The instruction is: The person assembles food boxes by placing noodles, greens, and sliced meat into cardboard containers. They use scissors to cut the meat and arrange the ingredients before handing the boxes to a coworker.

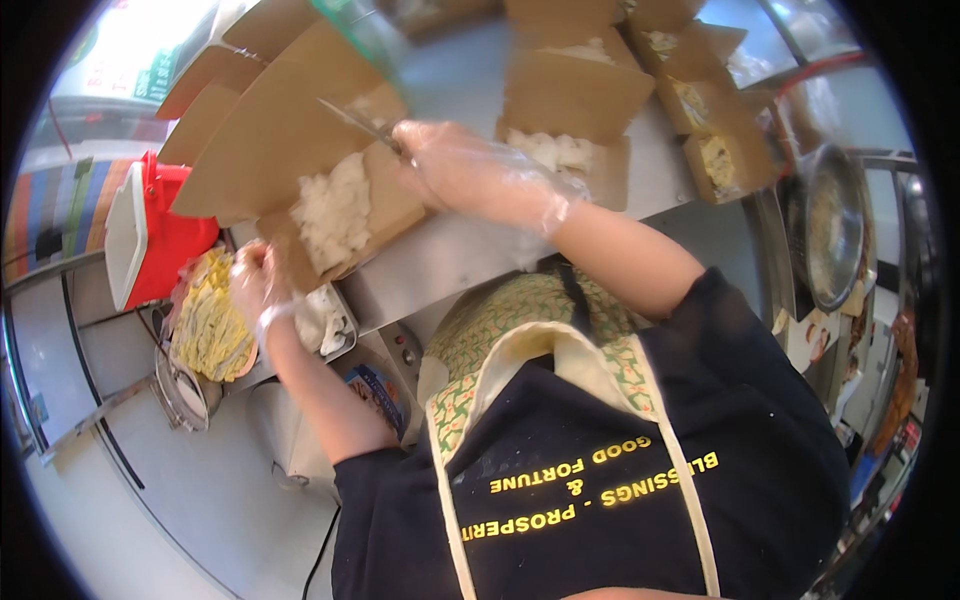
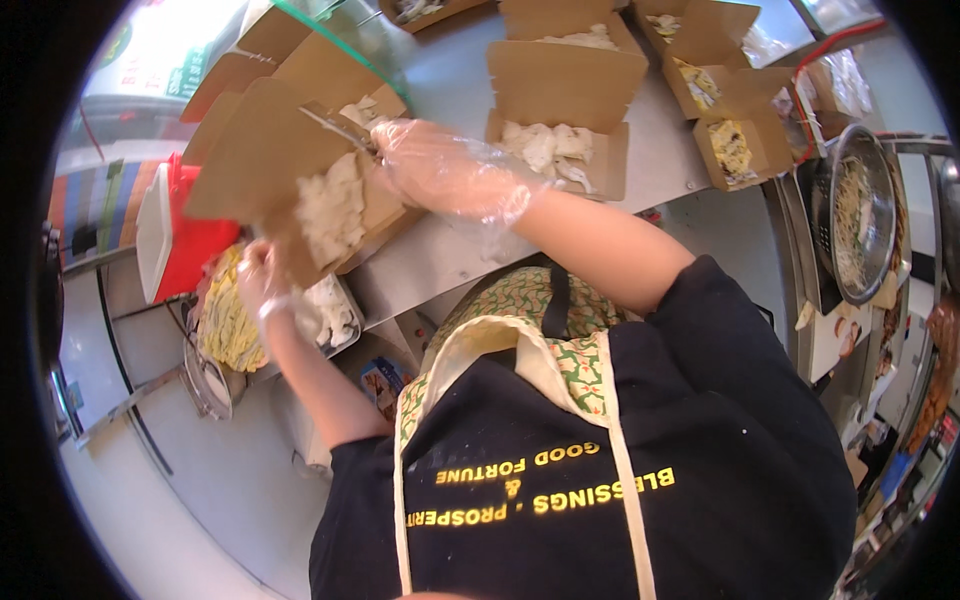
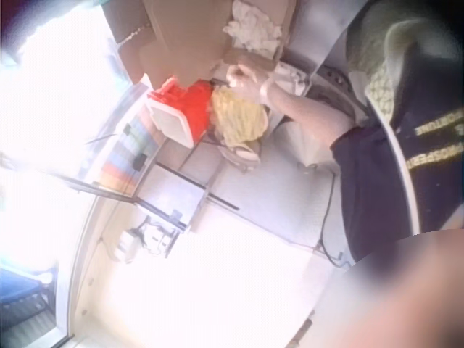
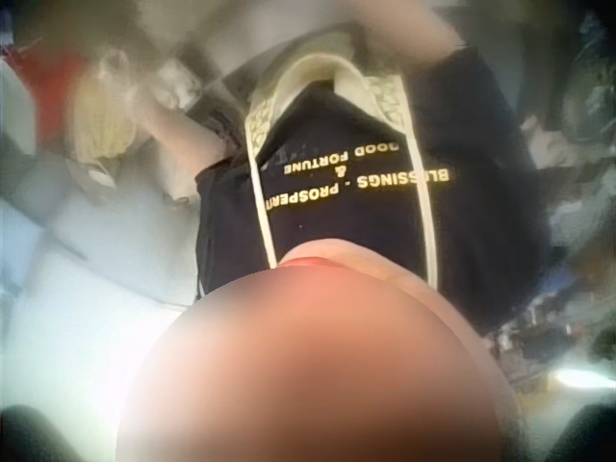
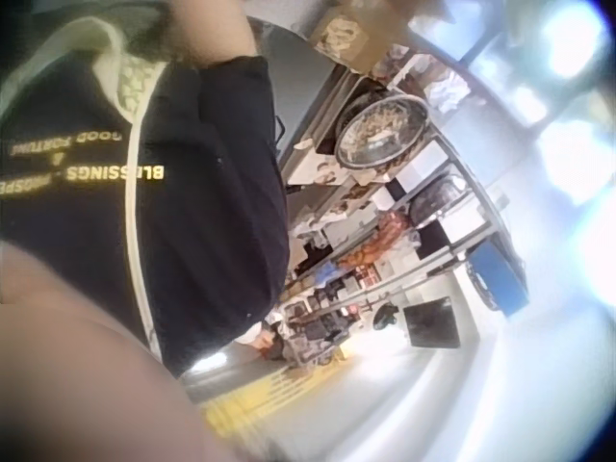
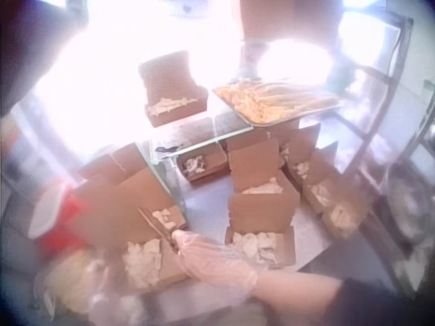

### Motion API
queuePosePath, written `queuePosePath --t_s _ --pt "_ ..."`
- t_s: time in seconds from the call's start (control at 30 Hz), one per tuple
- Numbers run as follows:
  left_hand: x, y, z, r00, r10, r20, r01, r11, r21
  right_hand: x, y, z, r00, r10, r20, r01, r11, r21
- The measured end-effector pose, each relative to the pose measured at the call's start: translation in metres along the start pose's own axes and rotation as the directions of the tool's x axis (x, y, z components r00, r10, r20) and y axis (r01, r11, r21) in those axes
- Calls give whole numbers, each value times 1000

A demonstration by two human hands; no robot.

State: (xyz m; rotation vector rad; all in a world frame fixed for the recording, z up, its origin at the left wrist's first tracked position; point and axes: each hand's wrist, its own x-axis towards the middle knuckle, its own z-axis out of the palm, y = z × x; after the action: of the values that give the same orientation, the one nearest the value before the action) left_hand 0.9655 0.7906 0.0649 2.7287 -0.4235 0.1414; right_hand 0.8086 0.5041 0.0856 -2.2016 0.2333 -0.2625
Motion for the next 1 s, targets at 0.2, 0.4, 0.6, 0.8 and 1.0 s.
queuePosePath --t_s 0.2,0.4,0.6,0.8,1.0 --pt "-70 43 -18 981 89 175 -33 954 -299 -87 25 -44 987 113 111 -114 993 -2" --pt "-124 84 68 915 -29 402 88 988 -129 -129 81 -27 972 227 67 -216 966 -146" --pt "-125 94 71 949 188 254 -145 973 -180 -135 75 -31 970 203 133 -148 930 -338" --pt "-105 139 126 862 130 489 -143 990 -11 -120 56 -7 930 -24 367 248 776 -579" --pt "-94 138 108 838 119 533 -79 992 -98 -127 73 -4 931 -164 325 309 827 -469"
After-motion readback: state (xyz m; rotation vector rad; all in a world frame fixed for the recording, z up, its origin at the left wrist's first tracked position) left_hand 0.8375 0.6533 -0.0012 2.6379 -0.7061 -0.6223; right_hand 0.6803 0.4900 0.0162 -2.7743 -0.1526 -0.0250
